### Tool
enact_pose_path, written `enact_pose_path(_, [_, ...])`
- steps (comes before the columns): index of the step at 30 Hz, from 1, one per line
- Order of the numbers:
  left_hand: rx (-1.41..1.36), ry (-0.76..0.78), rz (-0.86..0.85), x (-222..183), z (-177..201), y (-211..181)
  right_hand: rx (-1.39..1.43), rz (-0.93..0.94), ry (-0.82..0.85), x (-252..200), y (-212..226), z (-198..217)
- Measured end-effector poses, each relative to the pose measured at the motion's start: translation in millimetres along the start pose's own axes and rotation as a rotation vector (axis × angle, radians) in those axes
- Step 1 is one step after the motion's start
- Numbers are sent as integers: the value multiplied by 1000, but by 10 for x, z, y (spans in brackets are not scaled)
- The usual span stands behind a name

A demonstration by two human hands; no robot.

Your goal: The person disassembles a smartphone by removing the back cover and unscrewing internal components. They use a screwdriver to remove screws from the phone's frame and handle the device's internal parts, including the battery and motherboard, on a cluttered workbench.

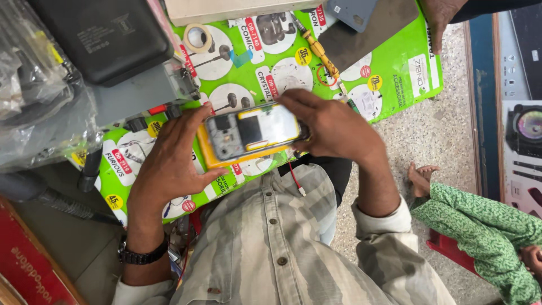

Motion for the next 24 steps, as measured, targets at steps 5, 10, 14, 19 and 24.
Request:
enact_pose_path(5, [72, -47, 4, -9, -21, 38, 165, 219, -138, 1, 221, -3])
enact_pose_path(10, [122, -80, 10, -23, -36, 70, 170, -65, -543, -98, -379, 300])
enact_pose_path(14, [170, -177, 13, -10, -72, -3, -10, -162, -661, 10, -639, 314])
enact_pose_path(19, [136, -186, 1, 20, -106, -17, -130, -10, -586, 185, -567, 274])
enact_pose_path(24, [116, -176, -9, 46, -92, -21, -345, 78, -462, 275, -412, 188])
Point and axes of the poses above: each hand's wrist, its own x-axis towards the middle knuckle, its own z-axis out of the back of the hand, y = z × x, the point moved 10 cm from there along x, towards the middle knuckle, and after that the axes turned 1 degree about -z, right-handed, at the moved point
